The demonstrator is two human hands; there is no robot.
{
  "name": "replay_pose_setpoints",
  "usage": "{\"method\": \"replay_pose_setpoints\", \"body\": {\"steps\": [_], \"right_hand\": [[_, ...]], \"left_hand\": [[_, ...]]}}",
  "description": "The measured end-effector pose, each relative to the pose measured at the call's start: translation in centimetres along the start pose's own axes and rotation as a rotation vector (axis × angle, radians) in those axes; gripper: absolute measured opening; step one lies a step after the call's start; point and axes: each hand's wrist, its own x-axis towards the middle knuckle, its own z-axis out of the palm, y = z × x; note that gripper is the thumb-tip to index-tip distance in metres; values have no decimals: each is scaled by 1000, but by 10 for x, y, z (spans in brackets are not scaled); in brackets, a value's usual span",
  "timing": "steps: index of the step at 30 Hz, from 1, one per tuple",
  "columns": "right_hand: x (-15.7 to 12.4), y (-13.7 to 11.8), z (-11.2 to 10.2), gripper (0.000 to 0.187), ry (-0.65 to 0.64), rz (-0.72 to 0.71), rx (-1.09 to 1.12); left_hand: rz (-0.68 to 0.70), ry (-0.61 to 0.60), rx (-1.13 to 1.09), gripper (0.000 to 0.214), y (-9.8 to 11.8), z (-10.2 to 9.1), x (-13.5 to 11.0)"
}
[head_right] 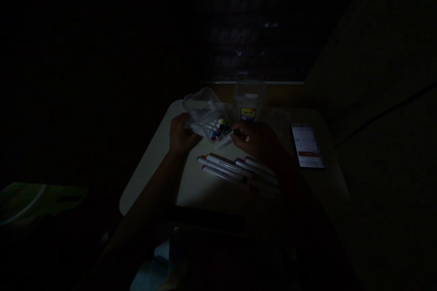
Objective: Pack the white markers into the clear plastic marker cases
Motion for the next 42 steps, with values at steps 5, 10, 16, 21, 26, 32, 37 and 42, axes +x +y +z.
{"method": "replay_pose_setpoints", "body": {"steps": [5, 10, 16, 21, 26, 32, 37, 42], "right_hand": [[-6, -5, -18, 14, 293, -37, 26], [-11, -2, -31, 18, 589, -1, 30], [-8, 2, -21, 21, 718, 30, 40], [-9, 0, -18, 18, 754, -25, 39], [-8, -5, -12, 17, 644, 20, -8], [-2, -3, 1, 12, 536, -31, -25], [2, -5, 1, 14, 311, 138, -73], [5, -4, 7, 17, 155, 189, -96]], "left_hand": [[-17, -14, 3, 61, 2, -2, 1], [-46, -38, 10, 62, 1, -1, -1], [-63, -31, 8, 63, 0, 0, -1], [-43, -28, -12, 62, 4, -3, 1], [-28, -9, -4, 62, 3, -2, 1], [-38, -5, -41, 63, 2, -1, 0], [-42, -24, -19, 63, 2, -2, 1], [-45, -19, 8, 62, 1, 0, 0]]}}
